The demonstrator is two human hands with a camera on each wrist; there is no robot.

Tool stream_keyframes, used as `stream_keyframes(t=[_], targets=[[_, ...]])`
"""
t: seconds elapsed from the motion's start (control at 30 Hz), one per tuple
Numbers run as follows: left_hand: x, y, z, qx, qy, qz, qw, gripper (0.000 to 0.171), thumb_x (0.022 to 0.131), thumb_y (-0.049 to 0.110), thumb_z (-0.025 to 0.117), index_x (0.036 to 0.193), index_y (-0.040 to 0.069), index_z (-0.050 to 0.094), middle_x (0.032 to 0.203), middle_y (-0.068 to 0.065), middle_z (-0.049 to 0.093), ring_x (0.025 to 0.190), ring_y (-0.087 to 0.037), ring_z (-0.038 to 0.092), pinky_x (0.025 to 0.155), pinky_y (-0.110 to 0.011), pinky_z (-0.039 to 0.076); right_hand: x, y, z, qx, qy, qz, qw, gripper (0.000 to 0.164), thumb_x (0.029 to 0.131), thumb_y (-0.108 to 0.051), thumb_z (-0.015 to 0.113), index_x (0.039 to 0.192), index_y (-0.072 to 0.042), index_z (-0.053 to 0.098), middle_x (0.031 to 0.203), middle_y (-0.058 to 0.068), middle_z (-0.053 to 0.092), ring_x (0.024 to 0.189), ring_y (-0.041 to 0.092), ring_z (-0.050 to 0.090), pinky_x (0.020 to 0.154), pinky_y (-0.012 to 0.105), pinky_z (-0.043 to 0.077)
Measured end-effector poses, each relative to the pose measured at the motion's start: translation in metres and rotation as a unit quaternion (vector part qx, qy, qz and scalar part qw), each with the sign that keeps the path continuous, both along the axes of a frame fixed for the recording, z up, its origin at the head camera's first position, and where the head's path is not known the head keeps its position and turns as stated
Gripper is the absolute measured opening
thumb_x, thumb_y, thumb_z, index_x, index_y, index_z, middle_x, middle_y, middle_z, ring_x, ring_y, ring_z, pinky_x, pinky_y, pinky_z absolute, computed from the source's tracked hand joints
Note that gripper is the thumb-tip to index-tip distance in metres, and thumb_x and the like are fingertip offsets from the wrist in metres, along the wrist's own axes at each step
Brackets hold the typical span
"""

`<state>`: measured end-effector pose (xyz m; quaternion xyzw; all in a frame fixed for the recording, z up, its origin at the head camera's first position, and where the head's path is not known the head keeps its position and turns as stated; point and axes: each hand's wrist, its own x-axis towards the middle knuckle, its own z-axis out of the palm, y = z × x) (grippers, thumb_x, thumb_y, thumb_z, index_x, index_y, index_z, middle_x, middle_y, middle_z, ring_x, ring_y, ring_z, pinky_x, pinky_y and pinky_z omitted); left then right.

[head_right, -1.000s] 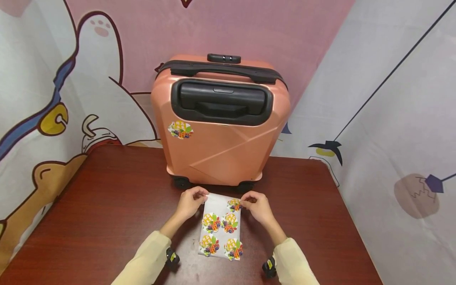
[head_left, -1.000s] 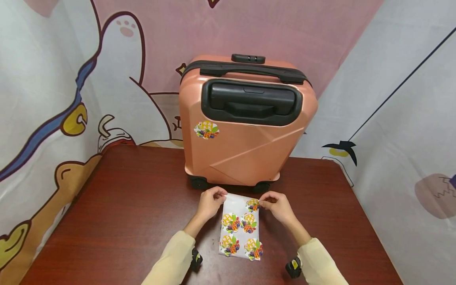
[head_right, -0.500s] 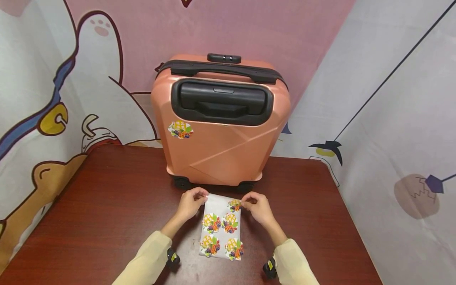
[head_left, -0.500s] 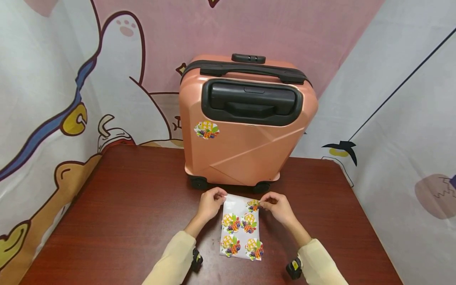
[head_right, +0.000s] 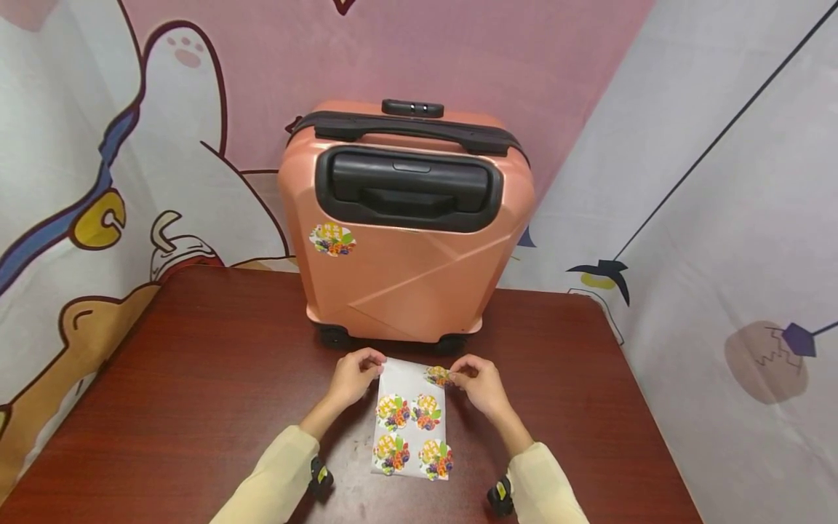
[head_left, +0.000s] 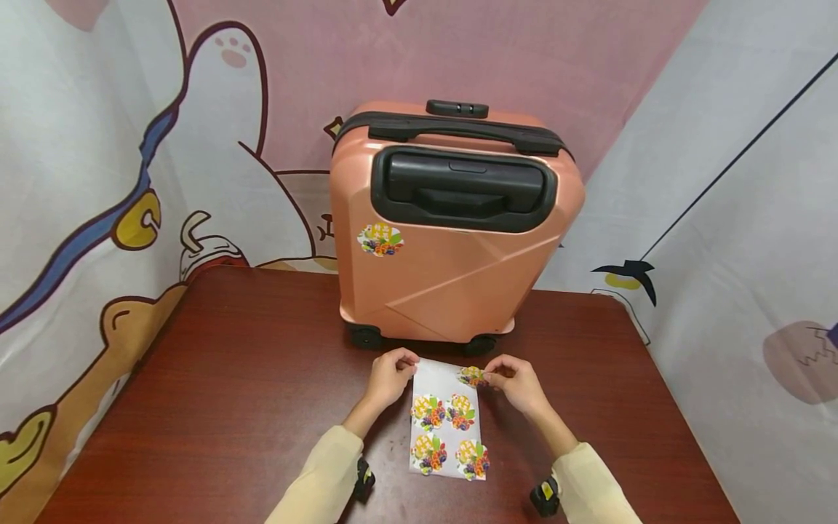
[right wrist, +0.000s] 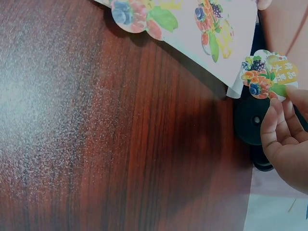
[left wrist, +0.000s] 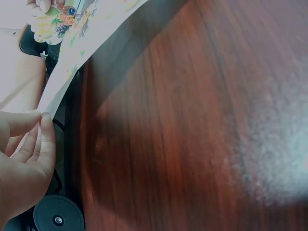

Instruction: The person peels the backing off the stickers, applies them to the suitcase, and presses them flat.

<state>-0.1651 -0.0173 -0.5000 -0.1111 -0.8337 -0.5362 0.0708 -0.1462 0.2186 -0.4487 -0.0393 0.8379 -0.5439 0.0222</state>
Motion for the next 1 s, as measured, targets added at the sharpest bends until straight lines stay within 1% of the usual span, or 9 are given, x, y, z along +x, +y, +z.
stream_keyframes(t=[0.1,0.2,0.33,0.47,0.6,0.67,0.77,0.87,1.0], targets=[[0.001,-0.001,-0.002,-0.007,-0.006,-0.001,1.0000,0.007,0.079,-0.005,0.065,0.084,0.000,0.066,0.074,-0.009,0.063,0.067,-0.017,0.058,0.058,-0.023,0.047,-0.003,0.004,-0.008,-0.003,-0.012,-0.002,1.000,0.005,0.077,0.010,0.064,0.080,0.010,0.060,0.068,0.015,0.058,0.062,0.023,0.055,0.058,0.036,0.049],[0.002,-0.003,-0.003,-0.015,-0.014,-0.003,0.9998,0.008,0.078,-0.005,0.065,0.083,0.000,0.066,0.076,-0.010,0.064,0.067,-0.018,0.059,0.060,-0.024,0.047,-0.004,0.005,-0.011,-0.006,-0.019,-0.002,1.000,0.005,0.078,0.010,0.064,0.081,0.010,0.060,0.068,0.014,0.058,0.064,0.025,0.056,0.059,0.037,0.050],[0.002,-0.005,-0.005,-0.025,-0.026,-0.003,0.9993,0.008,0.078,-0.005,0.065,0.084,0.000,0.066,0.078,-0.010,0.065,0.069,-0.019,0.061,0.063,-0.025,0.048,-0.001,0.000,-0.005,-0.006,-0.008,0.001,1.000,0.005,0.077,0.011,0.062,0.081,0.013,0.058,0.069,0.020,0.058,0.064,0.029,0.056,0.058,0.039,0.050],[0.002,-0.007,-0.004,-0.026,-0.023,0.005,0.9994,0.007,0.078,-0.003,0.066,0.084,0.000,0.066,0.076,-0.008,0.065,0.069,-0.019,0.061,0.063,-0.025,0.048,0.001,-0.006,0.003,-0.002,-0.003,0.003,1.000,0.006,0.078,0.012,0.060,0.082,0.015,0.057,0.073,0.027,0.058,0.064,0.028,0.056,0.058,0.035,0.050],[0.001,-0.008,0.001,-0.023,-0.020,0.005,0.9995,0.007,0.079,-0.002,0.065,0.085,0.000,0.066,0.074,-0.005,0.064,0.068,-0.018,0.060,0.062,-0.025,0.048,0.001,-0.011,0.008,-0.008,-0.007,0.009,1.000,0.007,0.079,0.012,0.060,0.083,0.015,0.057,0.076,0.030,0.059,0.066,0.030,0.057,0.057,0.028,0.048],[0.001,-0.007,0.004,-0.020,-0.023,-0.001,0.9995,0.007,0.079,-0.002,0.065,0.087,-0.001,0.066,0.075,-0.004,0.064,0.068,-0.017,0.060,0.061,-0.024,0.048,0.001,-0.014,0.009,-0.011,-0.008,0.012,1.000,0.006,0.079,0.012,0.060,0.083,0.014,0.058,0.076,0.028,0.059,0.067,0.030,0.057,0.057,0.026,0.048],[0.001,-0.005,0.010,-0.020,-0.029,-0.016,0.9992,0.009,0.081,-0.001,0.064,0.090,-0.001,0.066,0.077,-0.004,0.064,0.069,-0.017,0.060,0.062,-0.024,0.048,0.000,-0.019,0.011,-0.013,-0.006,0.020,1.000,0.005,0.078,0.012,0.060,0.083,0.012,0.059,0.075,0.026,0.059,0.066,0.029,0.056,0.056,0.027,0.048],[0.003,-0.003,0.016,-0.019,-0.035,-0.034,0.9986,0.010,0.082,0.000,0.064,0.092,0.000,0.066,0.080,-0.004,0.064,0.072,-0.017,0.060,0.064,-0.025,0.048,-0.001,-0.025,0.013,-0.014,0.005,0.034,0.999,0.004,0.078,0.012,0.060,0.081,0.010,0.059,0.072,0.023,0.059,0.062,0.025,0.054,0.055,0.027,0.046],[0.005,0.000,0.022,-0.016,-0.024,-0.050,0.9983,0.010,0.082,0.001,0.064,0.092,0.000,0.066,0.081,-0.005,0.064,0.073,-0.018,0.061,0.066,-0.025,0.049,-0.002,-0.032,0.017,-0.013,0.018,0.055,0.998,0.003,0.078,0.011,0.061,0.080,0.010,0.058,0.068,0.020,0.058,0.057,0.016,0.050,0.053,0.029,0.045]])
